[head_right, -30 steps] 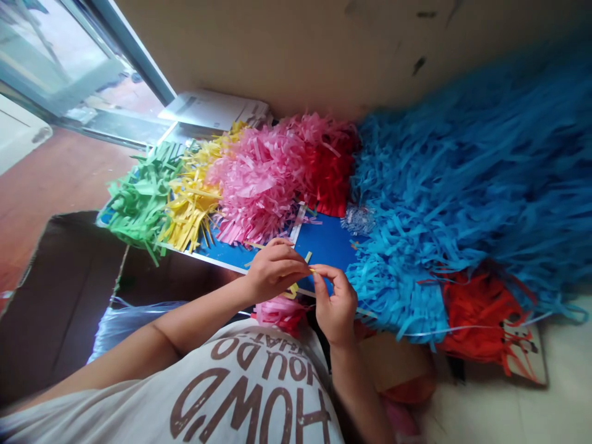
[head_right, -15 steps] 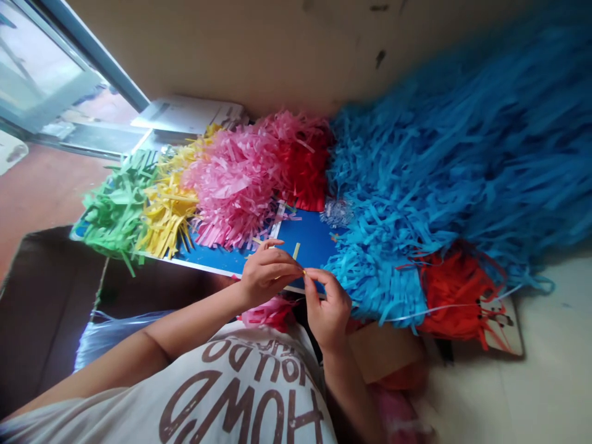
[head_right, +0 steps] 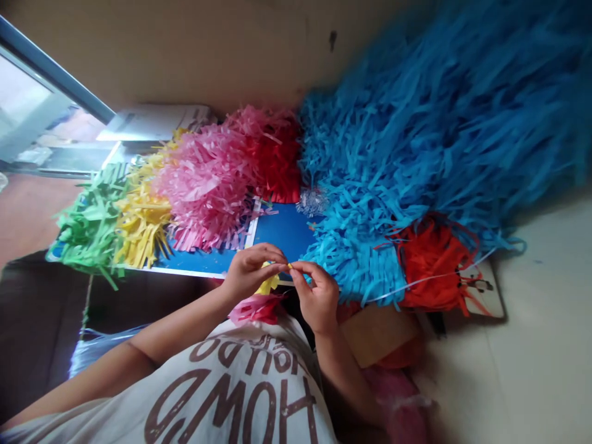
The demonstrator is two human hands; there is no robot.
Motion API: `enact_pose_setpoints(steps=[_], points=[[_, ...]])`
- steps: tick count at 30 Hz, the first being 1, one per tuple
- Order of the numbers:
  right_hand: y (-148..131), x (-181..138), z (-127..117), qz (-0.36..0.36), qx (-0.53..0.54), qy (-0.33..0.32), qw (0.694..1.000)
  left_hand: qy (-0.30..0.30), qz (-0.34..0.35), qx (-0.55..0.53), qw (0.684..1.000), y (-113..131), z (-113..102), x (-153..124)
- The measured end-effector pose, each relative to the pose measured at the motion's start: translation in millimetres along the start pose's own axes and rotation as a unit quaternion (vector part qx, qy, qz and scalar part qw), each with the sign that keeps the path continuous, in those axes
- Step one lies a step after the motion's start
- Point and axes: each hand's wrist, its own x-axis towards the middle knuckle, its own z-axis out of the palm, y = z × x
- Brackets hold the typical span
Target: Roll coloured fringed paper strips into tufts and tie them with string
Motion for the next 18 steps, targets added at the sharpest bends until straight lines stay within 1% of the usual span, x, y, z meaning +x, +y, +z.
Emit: enact_pose_setpoints(steps=[2,4,5,7,9,11,13,16,18], points=[[1,0,-1,-0.015,-0.017,0.004,1.000,0.000,-0.025,-0.019,1.000,1,3,0],[1,0,-1,-0.032,-0.043,0.018,0.998,0.008,-0.019,-0.015,1.000,1,6,-2],[0,0,0,-0.039,-0.054,0.032,0.997,0.016,-0.005,-0.005,1.000,1,8,-3],[0,-2,3,-0.055,-0.071,0.063,0.994,0.041,0.050,0.031,0.997,-1,12,-7],[0,-4,8,-0.077,-0.080,0.088,0.990,0.072,0.116,0.073,0.988,-3,15,-10],[0,-6,11,-0.100,-0.082,0.100,0.987,0.088,0.158,0.104,0.978,-4,16,-13],[0,-6,14,-0.114,-0.085,0.110,0.984,0.083,0.164,0.116,0.976,-5,16,-15],[-1,-5,15,-0.132,-0.091,0.117,0.980,0.073,0.148,0.103,0.981,-5,15,-15],[-3,-4,15,-0.149,-0.091,0.111,0.978,0.082,0.138,0.087,0.983,-4,14,-15]])
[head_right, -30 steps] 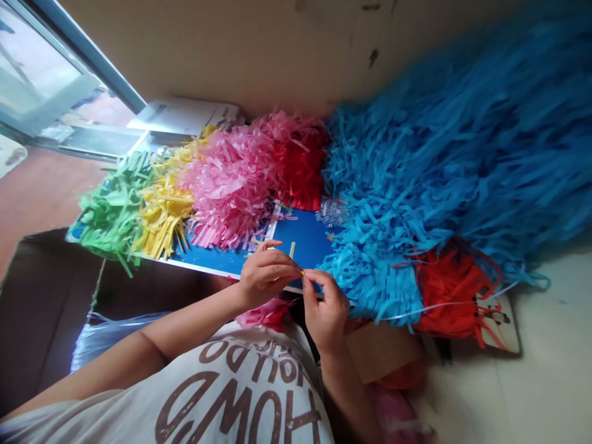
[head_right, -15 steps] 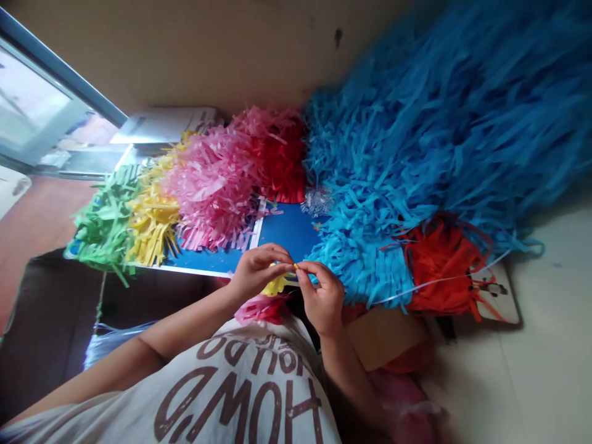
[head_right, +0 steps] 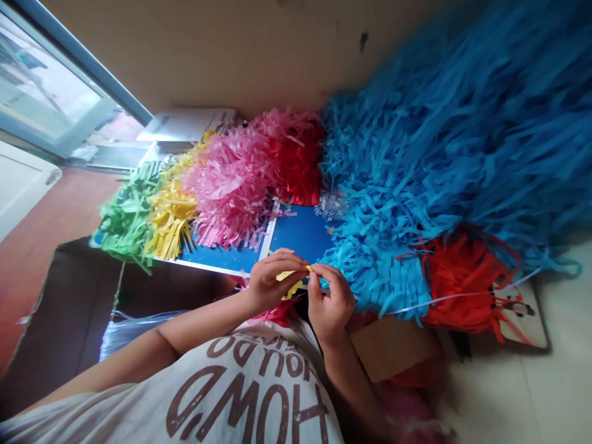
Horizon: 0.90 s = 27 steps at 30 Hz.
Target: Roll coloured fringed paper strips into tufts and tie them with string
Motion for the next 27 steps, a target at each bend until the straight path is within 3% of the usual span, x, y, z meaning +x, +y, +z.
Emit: enact_pose_setpoints(steps=[4,11,18,24,27], points=[[-3,0,2,-0.020,0.013,-0.008,1.000,0.016,0.008,-0.005,1.000,-1,-3,1],[-2,-10,6,0.013,0.034,-0.015,0.999,0.005,0.001,-0.014,1.000,-2,-10,-1],[-2,0,3,-0.014,-0.021,-0.053,0.998,-0.119,-0.075,-0.072,0.987,-4,-22,10],[-15,7,3,-0.030,-0.030,-0.083,0.996,-0.145,-0.039,0.048,0.987,-8,-21,14],[-4,16,-13,-0.034,-0.035,-0.123,0.991,-0.163,-0.074,0.028,0.984,-6,-19,16]])
